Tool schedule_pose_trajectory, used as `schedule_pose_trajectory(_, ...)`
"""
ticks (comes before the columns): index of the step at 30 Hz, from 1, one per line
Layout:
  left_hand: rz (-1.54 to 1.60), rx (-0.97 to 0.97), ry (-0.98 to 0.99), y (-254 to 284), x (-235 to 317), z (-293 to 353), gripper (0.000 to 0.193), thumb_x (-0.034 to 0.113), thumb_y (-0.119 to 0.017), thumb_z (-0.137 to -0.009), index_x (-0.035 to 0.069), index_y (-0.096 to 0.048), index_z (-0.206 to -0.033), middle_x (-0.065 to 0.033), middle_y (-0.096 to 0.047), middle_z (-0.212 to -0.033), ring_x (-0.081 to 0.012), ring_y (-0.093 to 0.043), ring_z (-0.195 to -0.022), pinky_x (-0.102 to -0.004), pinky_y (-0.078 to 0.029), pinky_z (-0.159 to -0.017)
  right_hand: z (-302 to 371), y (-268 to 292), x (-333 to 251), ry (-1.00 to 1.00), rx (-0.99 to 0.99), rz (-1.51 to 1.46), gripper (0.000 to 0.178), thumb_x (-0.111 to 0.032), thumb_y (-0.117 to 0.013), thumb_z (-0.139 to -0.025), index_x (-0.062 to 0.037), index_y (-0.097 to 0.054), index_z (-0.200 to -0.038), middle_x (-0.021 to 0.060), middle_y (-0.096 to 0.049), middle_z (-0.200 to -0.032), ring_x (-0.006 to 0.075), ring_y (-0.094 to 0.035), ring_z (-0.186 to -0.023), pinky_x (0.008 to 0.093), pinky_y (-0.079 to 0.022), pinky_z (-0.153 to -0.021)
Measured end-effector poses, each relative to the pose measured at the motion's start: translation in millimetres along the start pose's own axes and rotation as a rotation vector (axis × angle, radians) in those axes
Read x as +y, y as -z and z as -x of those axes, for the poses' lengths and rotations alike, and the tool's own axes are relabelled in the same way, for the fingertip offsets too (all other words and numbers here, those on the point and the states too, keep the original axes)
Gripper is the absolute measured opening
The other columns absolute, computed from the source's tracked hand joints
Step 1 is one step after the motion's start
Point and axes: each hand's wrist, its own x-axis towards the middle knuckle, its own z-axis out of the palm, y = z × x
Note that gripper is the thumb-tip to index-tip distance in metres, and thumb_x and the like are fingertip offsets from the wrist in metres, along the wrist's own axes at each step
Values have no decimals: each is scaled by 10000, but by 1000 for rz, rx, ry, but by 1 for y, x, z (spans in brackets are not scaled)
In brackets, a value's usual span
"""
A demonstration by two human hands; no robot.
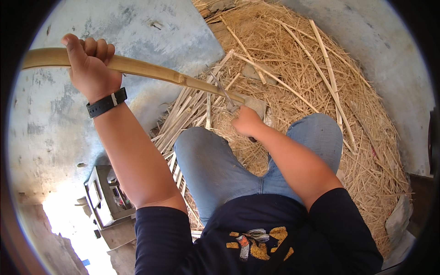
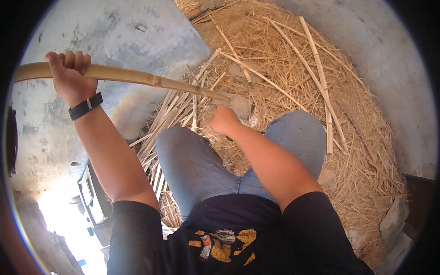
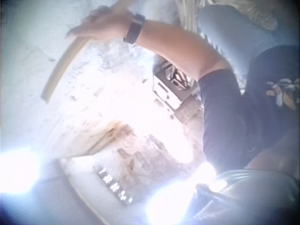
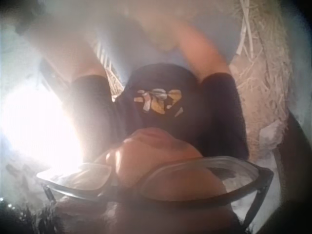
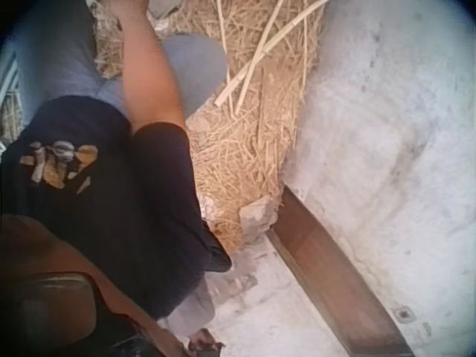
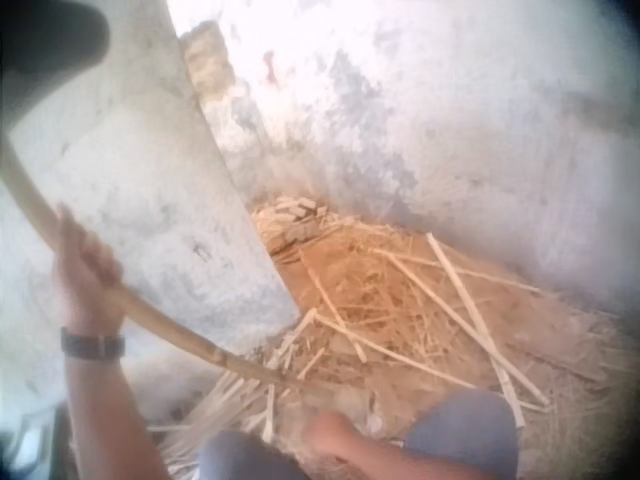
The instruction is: The person sits on a straw-covered floor and uses a large knife to split long bamboo poles into thin strips. They hold the bamboo with one hand and use the knife to slice along the length of the pole, separating it into multiple pieces.
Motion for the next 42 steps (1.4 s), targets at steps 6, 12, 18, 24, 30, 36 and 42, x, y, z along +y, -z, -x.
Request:
schedule_pose_trajectory(6, 76, -124, 28, 8, -9, -6, 580, 592, -731, -840, 142, -387, -715, 41, -240, -623, -111, -218, -562, -286, -225, -538, 16, -16, -21, 380, 130, -179, 439, -118, -615, -848, 50, -535, -1245, 202, -671, -925, 283, -671, -778, 378, -540, -693)
schedule_pose_trajectory(12, 81, -179, 52, 23, -1, -15, 611, 645, -789, -728, 169, -409, -686, 49, -234, -593, -109, -218, -536, -288, -213, -535, -2, -29, -15, 319, 144, -118, 417, -112, -609, -855, 58, -563, -1233, 245, -692, -1034, 346, -695, -947, 437, -553, -834)
schedule_pose_trajectory(18, 86, -138, 67, 37, -15, -22, 585, 603, -797, -754, 174, -405, -685, 47, -233, -601, -118, -218, -560, -292, -221, -546, -67, -14, 59, -17, -1, -111, 441, -131, -607, -869, 45, -553, -1270, 205, -684, -894, 286, -685, -795, 387, -541, -694)
schedule_pose_trajectory(24, 47, -23, 14, 33, -9, -16, 506, 473, -719, -894, 135, -373, -744, 26, -233, -613, -133, -197, -570, -299, -226, -555, 3, -31, -33, 618, 97, -82, 434, -87, -614, -850, 37, -549, -1261, 170, -661, -899, 234, -653, -776, 362, -534, -663)
schedule_pose_trajectory(30, -192, 222, -35, 14, -18, -11, 501, 456, -647, -965, 106, -372, -734, 13, -298, -588, -143, -294, -550, -317, -315, -553, -62, -36, 53, 59, 39, -157, 462, -79, -621, -835, 79, -530, -1259, 174, -656, -847, 225, -645, -687, 357, -524, -583)
schedule_pose_trajectory(36, -248, 301, -55, 16, -16, -7, 411, 375, -610, -1003, 62, -432, -804, -2, -355, -616, -145, -350, -561, -306, -393, -585, -37, -25, 15, 339, -34, -114, 459, -122, -641, -831, 69, -534, -1234, 154, -642, -784, 256, -638, -664, 367, -523, -609)
schedule_pose_trajectory(42, -333, 359, -53, 6, -13, -17, 438, 397, -626, -990, 11, -495, -829, -58, -487, -665, -184, -478, -607, -307, -467, -652, 8, -31, -38, 564, 26, -101, 558, -147, -643, -810, 102, -511, -1292, 244, -678, -955, 324, -673, -902, 395, -524, -844)
